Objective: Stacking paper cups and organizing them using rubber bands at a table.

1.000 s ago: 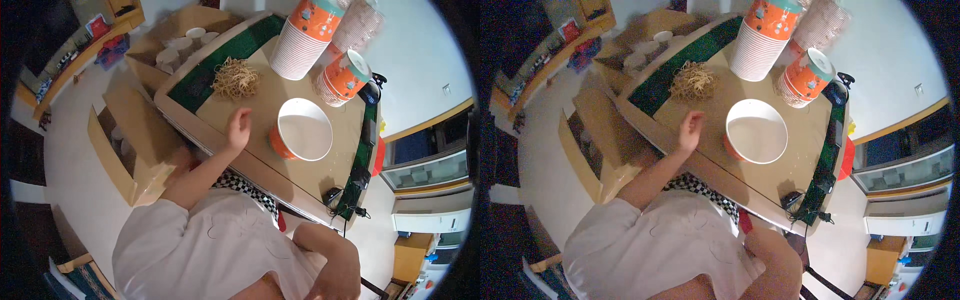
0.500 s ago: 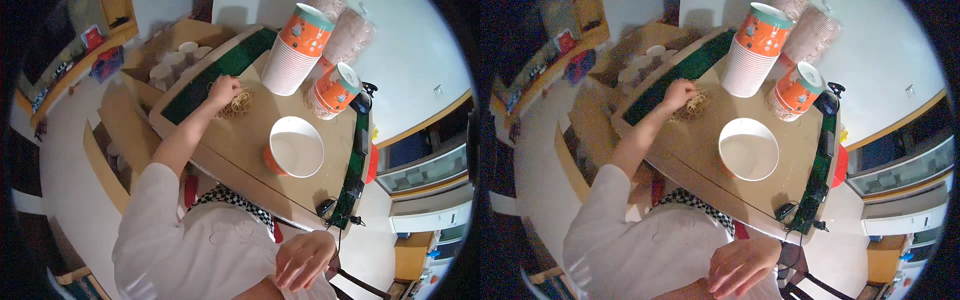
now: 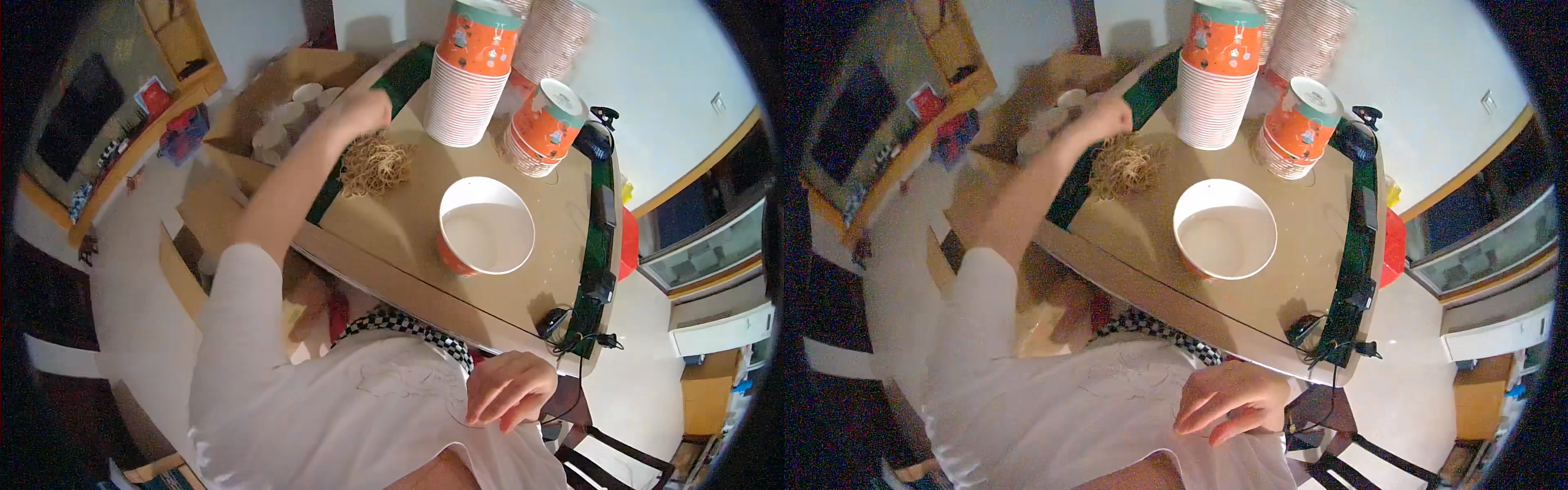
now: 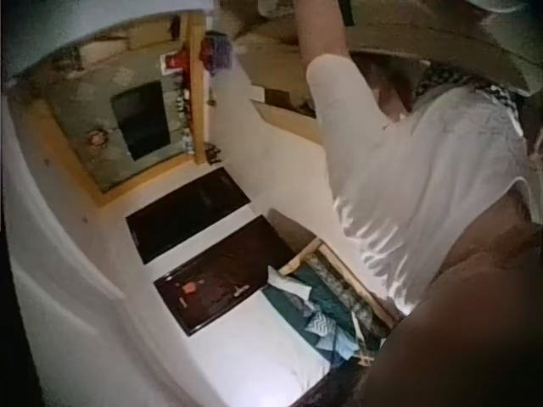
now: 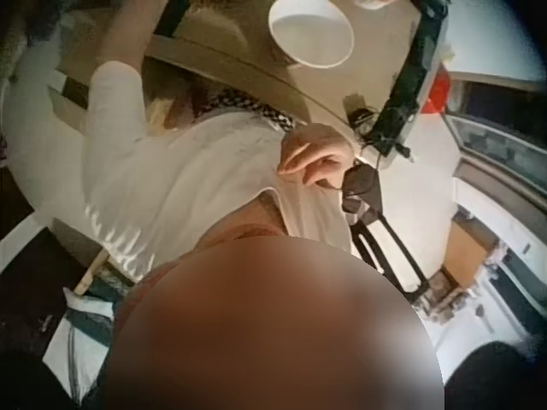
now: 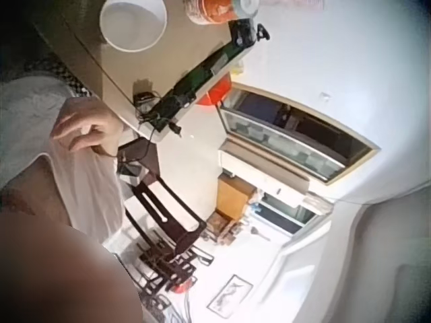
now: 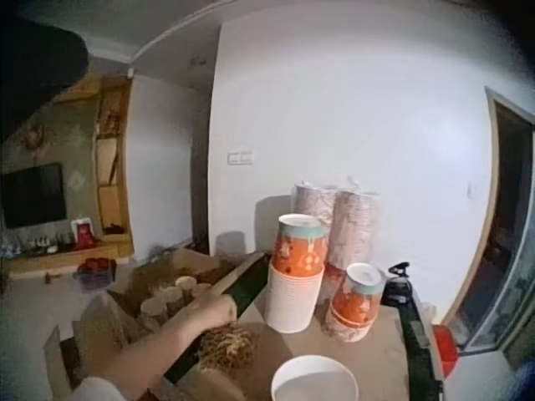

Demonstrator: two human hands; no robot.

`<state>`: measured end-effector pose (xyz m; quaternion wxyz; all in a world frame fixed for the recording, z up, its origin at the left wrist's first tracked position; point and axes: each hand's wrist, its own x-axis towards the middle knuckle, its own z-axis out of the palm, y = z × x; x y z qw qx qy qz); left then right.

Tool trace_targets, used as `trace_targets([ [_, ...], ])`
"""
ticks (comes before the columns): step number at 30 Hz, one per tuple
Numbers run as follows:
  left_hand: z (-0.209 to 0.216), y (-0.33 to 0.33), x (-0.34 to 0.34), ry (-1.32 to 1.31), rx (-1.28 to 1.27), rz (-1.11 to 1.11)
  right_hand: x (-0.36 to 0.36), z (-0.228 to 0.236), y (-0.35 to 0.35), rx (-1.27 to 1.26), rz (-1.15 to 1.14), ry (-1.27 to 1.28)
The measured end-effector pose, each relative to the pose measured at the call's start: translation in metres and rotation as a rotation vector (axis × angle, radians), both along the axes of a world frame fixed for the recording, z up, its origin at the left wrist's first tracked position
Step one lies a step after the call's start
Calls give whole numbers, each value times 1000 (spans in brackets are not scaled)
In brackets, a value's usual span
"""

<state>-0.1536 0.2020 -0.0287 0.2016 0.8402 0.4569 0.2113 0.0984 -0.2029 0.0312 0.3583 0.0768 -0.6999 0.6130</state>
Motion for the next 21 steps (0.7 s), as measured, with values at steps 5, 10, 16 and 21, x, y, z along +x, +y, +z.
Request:
trace_targets([
  [5,-27,-22,15,333,-6,42,8,-13,-14,-104,-137,37],
  [10,-25,-28,27,426,-20,108,8,-19,-23,-128,-232,57],
  [16,51,13,33,128,149,42,17,-15,-24,-131,-282,-7],
  [21,150,9,21,-336,210,-30,14,-15,-25,-189,-345,12],
])
